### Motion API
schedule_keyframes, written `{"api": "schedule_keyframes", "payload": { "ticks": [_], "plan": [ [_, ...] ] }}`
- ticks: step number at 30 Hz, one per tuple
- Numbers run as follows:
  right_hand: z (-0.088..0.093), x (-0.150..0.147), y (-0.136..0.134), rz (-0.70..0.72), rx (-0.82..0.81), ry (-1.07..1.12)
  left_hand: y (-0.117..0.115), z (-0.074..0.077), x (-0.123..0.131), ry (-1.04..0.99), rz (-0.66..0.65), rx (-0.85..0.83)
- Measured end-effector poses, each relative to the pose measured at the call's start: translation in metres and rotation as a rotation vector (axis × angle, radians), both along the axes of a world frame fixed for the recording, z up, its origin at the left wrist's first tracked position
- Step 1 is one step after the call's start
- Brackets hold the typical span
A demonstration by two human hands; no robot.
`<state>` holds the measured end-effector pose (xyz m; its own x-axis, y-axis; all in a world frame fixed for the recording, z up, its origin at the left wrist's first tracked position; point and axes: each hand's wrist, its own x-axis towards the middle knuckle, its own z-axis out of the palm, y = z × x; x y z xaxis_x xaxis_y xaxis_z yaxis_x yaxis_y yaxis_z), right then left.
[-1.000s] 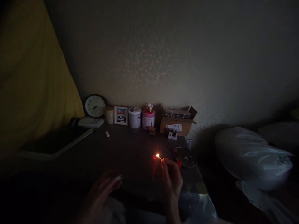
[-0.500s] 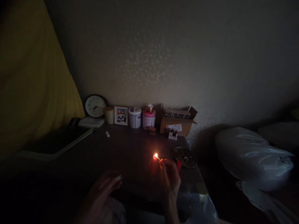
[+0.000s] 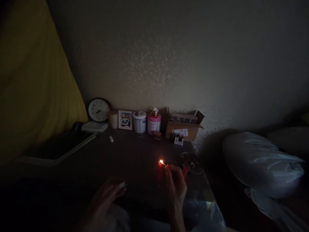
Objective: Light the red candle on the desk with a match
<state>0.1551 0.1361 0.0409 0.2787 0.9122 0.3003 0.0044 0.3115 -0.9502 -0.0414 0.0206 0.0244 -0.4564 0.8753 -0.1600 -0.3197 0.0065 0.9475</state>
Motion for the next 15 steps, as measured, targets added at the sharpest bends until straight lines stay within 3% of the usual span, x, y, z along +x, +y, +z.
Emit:
{"api": "schedule_keyframes", "payload": {
  "ticks": [11,15],
  "plan": [
    [0.0098,-0.0007,-0.0078,0.025,-0.132,0.12,0.0028,0.0023,0.0002,0.072,-0.005,-0.02],
    [0.0078,0.0004,-0.0075,0.035,-0.05,0.104,0.0024,0.0002,-0.001,0.034,0.006,-0.002]
  ]
}}
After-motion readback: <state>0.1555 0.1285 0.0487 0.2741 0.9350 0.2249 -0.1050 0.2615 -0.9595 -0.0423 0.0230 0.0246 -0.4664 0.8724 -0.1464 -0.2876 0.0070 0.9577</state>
